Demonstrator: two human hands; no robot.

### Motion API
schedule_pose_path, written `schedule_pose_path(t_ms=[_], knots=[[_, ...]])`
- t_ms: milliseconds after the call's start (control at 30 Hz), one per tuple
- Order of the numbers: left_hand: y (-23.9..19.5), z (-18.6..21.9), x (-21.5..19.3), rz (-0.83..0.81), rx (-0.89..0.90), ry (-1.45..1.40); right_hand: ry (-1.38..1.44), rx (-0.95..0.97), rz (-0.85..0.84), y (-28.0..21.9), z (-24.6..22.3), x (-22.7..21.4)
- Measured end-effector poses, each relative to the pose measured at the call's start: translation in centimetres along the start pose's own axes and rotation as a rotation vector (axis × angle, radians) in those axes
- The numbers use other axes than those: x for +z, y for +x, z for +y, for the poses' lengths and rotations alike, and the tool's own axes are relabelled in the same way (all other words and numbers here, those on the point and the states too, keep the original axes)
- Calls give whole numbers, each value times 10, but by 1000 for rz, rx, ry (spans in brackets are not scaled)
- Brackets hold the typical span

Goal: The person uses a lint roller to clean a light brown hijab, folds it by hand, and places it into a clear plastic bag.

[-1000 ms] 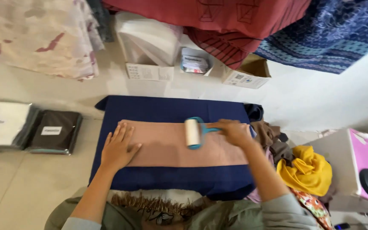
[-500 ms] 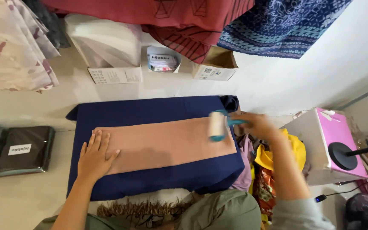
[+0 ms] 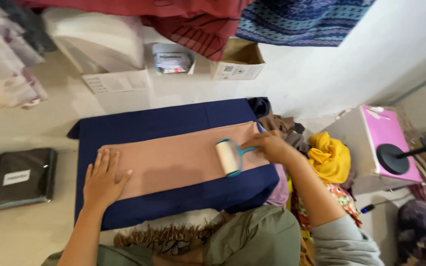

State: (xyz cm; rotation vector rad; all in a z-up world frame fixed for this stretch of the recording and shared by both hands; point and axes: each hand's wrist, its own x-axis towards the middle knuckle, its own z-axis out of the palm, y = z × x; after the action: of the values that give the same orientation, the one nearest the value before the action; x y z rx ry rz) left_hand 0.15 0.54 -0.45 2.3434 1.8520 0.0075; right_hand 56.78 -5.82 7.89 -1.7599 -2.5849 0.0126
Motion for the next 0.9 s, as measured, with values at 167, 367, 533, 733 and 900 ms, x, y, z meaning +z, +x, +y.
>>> schedule_pose_path(t_ms=[167, 367, 533, 733, 900], knots=[[6, -4, 14, 39, 21, 37, -33, 277, -136, -52, 48, -36], [0, -8, 20, 126, 46, 46, 53, 429, -104, -76, 53, -64], [-34, 13, -13, 914, -7, -264, 732, 505, 280, -53, -36, -169], [-24, 10, -13, 158, -490, -234, 760, 599, 544, 16, -91, -227], [-9, 2, -17, 21, -494, -340, 590, 578, 625, 76, -92, -211]])
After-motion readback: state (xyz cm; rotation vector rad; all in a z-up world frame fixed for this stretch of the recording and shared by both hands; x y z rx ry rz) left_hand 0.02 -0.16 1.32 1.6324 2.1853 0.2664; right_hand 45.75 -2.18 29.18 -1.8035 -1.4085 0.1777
